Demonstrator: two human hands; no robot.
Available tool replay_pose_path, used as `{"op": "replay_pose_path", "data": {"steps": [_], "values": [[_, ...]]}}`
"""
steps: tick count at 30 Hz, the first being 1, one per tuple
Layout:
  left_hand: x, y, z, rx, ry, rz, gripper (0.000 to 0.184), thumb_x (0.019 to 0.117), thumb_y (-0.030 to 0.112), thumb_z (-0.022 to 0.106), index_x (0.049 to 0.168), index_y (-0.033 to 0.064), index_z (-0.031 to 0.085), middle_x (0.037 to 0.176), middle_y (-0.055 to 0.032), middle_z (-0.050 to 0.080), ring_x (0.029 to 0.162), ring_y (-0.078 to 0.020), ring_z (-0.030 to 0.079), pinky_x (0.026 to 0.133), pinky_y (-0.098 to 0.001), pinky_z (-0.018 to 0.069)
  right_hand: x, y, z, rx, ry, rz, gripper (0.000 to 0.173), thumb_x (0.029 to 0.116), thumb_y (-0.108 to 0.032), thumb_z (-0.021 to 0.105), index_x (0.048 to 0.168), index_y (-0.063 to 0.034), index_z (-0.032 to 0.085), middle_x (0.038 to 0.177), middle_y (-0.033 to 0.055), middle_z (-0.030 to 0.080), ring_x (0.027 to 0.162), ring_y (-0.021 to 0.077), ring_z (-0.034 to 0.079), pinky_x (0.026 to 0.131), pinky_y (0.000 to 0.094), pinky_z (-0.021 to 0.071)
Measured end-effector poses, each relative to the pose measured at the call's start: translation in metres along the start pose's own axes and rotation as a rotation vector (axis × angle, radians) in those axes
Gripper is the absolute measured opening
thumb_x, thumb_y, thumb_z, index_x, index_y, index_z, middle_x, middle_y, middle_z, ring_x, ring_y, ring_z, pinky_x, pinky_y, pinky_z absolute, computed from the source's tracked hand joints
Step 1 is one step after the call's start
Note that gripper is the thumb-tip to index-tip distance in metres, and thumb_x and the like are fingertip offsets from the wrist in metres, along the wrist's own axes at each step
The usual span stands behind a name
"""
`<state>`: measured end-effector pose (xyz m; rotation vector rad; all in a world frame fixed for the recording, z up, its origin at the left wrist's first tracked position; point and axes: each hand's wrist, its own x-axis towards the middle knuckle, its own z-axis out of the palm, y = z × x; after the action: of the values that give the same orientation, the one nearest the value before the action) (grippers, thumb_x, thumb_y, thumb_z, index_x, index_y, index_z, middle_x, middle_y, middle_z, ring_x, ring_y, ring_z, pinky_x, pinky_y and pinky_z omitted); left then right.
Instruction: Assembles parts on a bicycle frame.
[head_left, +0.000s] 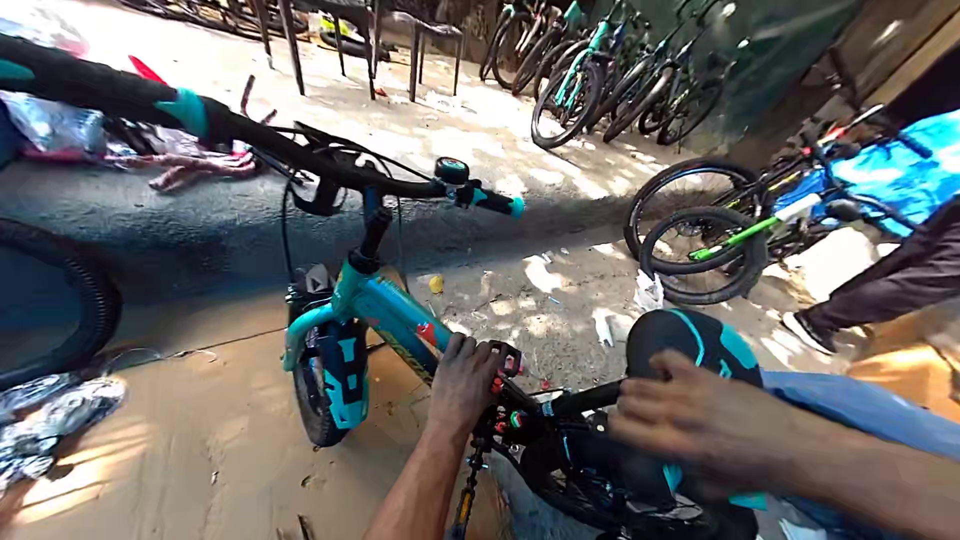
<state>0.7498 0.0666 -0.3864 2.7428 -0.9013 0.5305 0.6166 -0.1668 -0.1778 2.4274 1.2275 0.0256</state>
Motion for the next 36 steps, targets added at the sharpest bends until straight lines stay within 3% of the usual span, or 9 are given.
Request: {"op": "replay_pose_path", "data": {"steps": [6,8,11,14,18,23,27,31,36], "values": [[-0.013,0.013,0.005,0.006,-0.005,0.014,0.028,0.0801,0.032,0.079,0.106,0.0204,0.074,0.107,0.0018,0.071,0.107,-0.0195,0.064,0.117,-0.0483,0.0325,0.076,0.103,-0.004,0.706,-0.551,0.937,0.044,0.0752,-0.044,0.088,0.091,-0.0068,0.069,0.076,0.0100,0.067,0.069,0.0248,0.067,0.065,0.0494,0.0551],[-0.017,0.015,0.006,0.012,0.014,0.019,0.028,0.0781,0.034,0.081,0.102,0.0212,0.074,0.105,0.0030,0.070,0.105,-0.0186,0.063,0.116,-0.0473,0.0332,0.066,0.075,-0.010,0.521,-0.486,0.906,0.046,0.0739,-0.054,0.082,0.098,-0.0184,0.067,0.077,0.0030,0.066,0.072,0.0219,0.067,0.063,0.0501,0.0553],[-0.017,0.009,0.002,0.009,0.005,0.016,0.029,0.0777,0.035,0.084,0.102,0.0207,0.075,0.107,0.0022,0.072,0.108,-0.0198,0.065,0.117,-0.0485,0.0343,0.027,0.005,-0.021,0.122,-0.186,0.325,0.035,0.0734,-0.042,0.080,0.100,-0.0279,0.064,0.074,-0.0099,0.061,0.070,0.0113,0.062,0.067,0.0425,0.0505],[-0.013,0.012,0.006,0.020,0.006,0.023,0.028,0.0772,0.034,0.081,0.102,0.0208,0.075,0.106,0.0020,0.070,0.107,-0.0198,0.062,0.116,-0.0479,0.0328,-0.015,-0.020,-0.001,-0.037,0.013,-0.031,0.046,0.0663,-0.026,0.086,0.106,-0.0226,0.063,0.090,-0.0011,0.065,0.091,0.0256,0.066,0.082,0.0559,0.0504],[-0.013,0.019,0.006,0.026,-0.021,0.011,0.030,0.0774,0.038,0.082,0.101,0.0216,0.075,0.104,0.0038,0.070,0.106,-0.0184,0.062,0.117,-0.0471,0.0308,0.018,0.021,-0.013,0.140,-0.176,0.370,0.035,0.0714,-0.046,0.080,0.095,-0.0261,0.063,0.065,-0.0081,0.058,0.061,0.0134,0.061,0.060,0.0442,0.0501],[-0.017,0.027,0.006,0.034,-0.036,0.008,0.037,0.0762,0.040,0.083,0.107,0.0217,0.075,0.111,0.0028,0.070,0.109,-0.0189,0.062,0.117,-0.0474,0.0300,0.049,0.110,0.004,0.684,-0.464,1.007,0.045,0.0796,-0.050,0.083,0.091,-0.0089,0.070,0.078,0.0105,0.069,0.072,0.0258,0.068,0.067,0.0511,0.0557],[-0.015,0.020,0.003,0.036,-0.005,0.023,0.038,0.0746,0.042,0.086,0.106,0.0222,0.075,0.109,0.0028,0.071,0.108,-0.0191,0.063,0.116,-0.0483,0.0332,0.016,0.018,-0.030,0.159,-0.239,0.441,0.036,0.0732,-0.042,0.080,0.103,-0.0293,0.063,0.072,-0.0097,0.060,0.067,0.0114,0.061,0.064,0.0430,0.0511],[-0.009,0.020,-0.001,0.018,-0.030,0.016,0.039,0.0738,0.041,0.084,0.105,0.0207,0.074,0.108,0.0016,0.070,0.108,-0.0204,0.062,0.117,-0.0490,0.0306,-0.028,-0.002,-0.005,-0.064,0.100,-0.071,0.047,0.0645,-0.033,0.084,0.105,-0.0236,0.062,0.088,-0.0033,0.065,0.087,0.0220,0.066,0.083,0.0557,0.0509],[-0.005,0.030,-0.002,0.023,-0.128,0.002,0.042,0.0753,0.047,0.082,0.107,0.0202,0.074,0.110,0.0029,0.069,0.113,-0.0195,0.060,0.120,-0.0480,0.0260,-0.001,0.031,-0.014,0.129,-0.020,0.420,0.038,0.0716,-0.051,0.080,0.093,-0.0252,0.062,0.063,-0.0089,0.056,0.057,0.0111,0.059,0.054,0.0408,0.0484]]}}
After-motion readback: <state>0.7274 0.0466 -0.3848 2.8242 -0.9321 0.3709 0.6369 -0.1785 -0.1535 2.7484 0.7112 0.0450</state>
